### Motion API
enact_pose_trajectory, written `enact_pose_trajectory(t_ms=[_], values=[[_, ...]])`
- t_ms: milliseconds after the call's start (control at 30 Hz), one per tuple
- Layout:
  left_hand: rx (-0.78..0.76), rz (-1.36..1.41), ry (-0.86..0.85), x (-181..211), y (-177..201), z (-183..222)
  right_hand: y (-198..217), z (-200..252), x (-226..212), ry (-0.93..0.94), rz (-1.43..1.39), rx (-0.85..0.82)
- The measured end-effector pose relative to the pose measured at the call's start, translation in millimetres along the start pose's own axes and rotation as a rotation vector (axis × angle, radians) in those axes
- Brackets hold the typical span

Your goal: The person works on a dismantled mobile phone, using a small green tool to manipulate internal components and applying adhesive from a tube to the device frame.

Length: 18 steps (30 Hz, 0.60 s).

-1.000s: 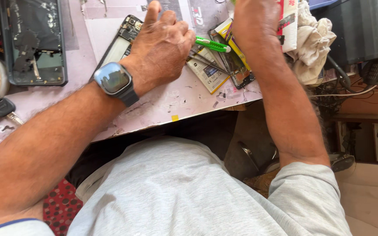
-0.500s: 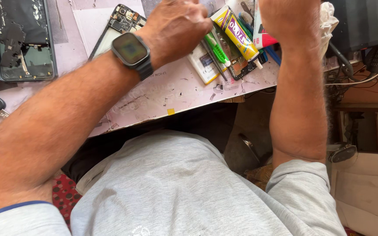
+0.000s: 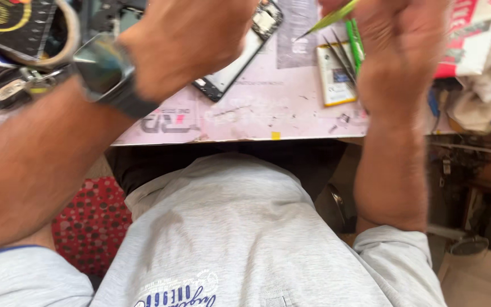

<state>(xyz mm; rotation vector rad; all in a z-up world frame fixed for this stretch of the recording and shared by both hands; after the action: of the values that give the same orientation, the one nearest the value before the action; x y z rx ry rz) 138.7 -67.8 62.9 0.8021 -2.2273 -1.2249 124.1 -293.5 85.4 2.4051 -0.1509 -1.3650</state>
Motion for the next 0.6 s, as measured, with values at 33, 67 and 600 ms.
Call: enact_pose_trajectory(t_ms=[33, 67, 600], values=[[0.004, 0.018, 0.038, -7, 12, 13, -16, -1, 0, 0.035, -0.059, -0.027], [0.008, 0.036, 0.076, -12, 22, 26, -31, -2, -1, 0.070, -0.117, -0.054], [0.044, 0.173, 0.145, -7, 31, 94, -102, 18, -3, 0.072, -0.063, -0.107]])
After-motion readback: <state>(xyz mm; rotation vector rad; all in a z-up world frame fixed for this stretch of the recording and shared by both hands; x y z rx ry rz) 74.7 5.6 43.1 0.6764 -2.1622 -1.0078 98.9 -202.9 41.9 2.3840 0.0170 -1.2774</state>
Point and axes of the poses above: each hand's wrist, its own z-axis away from the middle knuckle, its own y-axis out of the back of the hand, x = y × z, the point moved 7 cm from there along -z, towards the middle knuckle
